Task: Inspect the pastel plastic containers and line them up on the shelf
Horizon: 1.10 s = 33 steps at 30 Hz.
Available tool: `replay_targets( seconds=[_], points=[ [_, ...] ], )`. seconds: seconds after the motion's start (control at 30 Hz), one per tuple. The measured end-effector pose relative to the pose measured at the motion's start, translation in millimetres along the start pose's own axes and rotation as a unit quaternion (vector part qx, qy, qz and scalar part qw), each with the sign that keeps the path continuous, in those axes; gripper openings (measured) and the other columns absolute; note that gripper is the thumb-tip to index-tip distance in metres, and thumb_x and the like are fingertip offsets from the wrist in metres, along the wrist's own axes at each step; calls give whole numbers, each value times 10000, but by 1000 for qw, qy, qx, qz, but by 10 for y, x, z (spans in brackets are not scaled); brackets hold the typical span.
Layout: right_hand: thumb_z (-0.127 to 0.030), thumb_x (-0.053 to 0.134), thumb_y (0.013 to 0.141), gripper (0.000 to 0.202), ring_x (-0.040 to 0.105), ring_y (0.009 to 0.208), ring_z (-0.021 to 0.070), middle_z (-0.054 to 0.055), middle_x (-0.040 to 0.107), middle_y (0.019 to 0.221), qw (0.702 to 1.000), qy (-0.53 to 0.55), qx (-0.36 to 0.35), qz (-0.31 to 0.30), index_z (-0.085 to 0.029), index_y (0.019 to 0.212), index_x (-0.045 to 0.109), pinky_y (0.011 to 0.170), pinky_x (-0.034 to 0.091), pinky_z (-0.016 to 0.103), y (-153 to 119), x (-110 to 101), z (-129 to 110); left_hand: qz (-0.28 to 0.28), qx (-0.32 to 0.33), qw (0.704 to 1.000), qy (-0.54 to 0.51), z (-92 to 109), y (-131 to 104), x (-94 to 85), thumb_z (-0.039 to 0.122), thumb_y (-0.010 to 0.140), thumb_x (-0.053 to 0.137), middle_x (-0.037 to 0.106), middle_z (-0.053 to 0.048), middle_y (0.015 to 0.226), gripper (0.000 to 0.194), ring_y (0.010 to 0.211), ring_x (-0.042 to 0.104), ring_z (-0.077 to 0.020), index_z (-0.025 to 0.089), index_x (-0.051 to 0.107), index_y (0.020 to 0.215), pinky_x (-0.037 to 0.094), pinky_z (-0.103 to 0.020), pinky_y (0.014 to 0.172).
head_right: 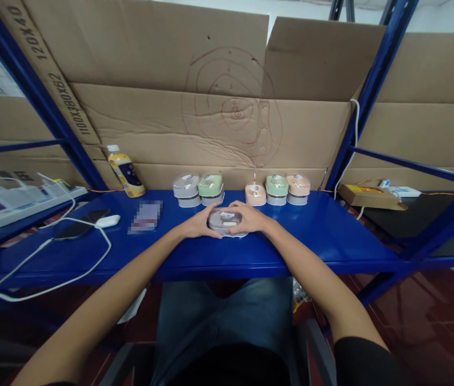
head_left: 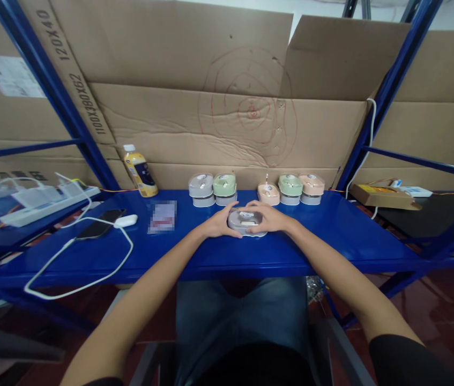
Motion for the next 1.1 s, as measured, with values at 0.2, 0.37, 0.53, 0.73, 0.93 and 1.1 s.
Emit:
replay_targets(
  seconds=[0.2, 0.37, 0.53, 0.73, 0.93, 1.1],
  points=[
    [-481, 838, 796, 764, 625, 1180, 284, 95, 599, 1318, 1000, -10, 8, -6, -324, 1497, 578, 1051, 494, 476, 34, 37, 55, -16, -5, 1000, 0, -27, 5, -4, 448, 565, 992, 496, -214, 1581, 1327, 1483, 454, -407, 205, 262, 1646, 329, -581, 1240],
    [-536, 802, 827, 772, 621, 1226, 297, 114, 597, 1339, 999, -34, 20, 3, -294, 1518, 557, 1083, 481, 475, 21, 77, 40, 0, 5, 1000, -25, -103, 21, -24, 402, 568, 992, 545, -214, 1536, 1249, 1439, 517, -392, 204, 335, 1612, 378, -577, 1214],
    [-618, 795, 803, 977, 554, 1359, 362, 171, 515, 1497, 993, -87, 74, 6, -258, 1616, 391, 1118, 469, 511, -76, 14, -12, 87, 30, 996, 16, -218, 60, -100, 339, 721, 891, 673, -172, 1369, 852, 1249, 674, -325, 202, 478, 1453, 506, -537, 1110],
    [-523, 738, 891, 879, 681, 1200, 393, 218, 684, 1316, 945, -240, 217, -51, -194, 1617, 366, 981, 543, 446, -119, -88, -100, 160, 16, 975, 150, -160, 100, -38, 298, 881, 693, 752, -62, 979, 322, 941, 737, -251, 200, 598, 1173, 593, -451, 928],
    [-487, 640, 964, 693, 694, 1168, 395, 227, 729, 1242, 903, -330, 275, -33, -160, 1542, 440, 944, 546, 458, 152, -38, -24, 155, 23, 978, 135, -8, 117, 35, 307, 908, 649, 778, -83, 1066, 171, 1005, 747, -252, 204, 633, 1044, 596, -413, 909],
    [-253, 422, 1038, 457, 705, 1140, 361, 228, 738, 1209, 888, -341, 307, 9, -133, 1472, 503, 954, 535, 472, 373, -95, 131, 182, 5, 969, 165, 42, 113, -3, 278, 899, 650, 771, -75, 1005, 114, 967, 740, -253, 205, 653, 987, 588, -383, 859]
  ],
)
Point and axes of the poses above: each hand's wrist, its own y-axis towards the middle knuckle, its own x-axis out of the palm, z = x × y, the point moved 3 cm from there along y, towards the middle knuckle
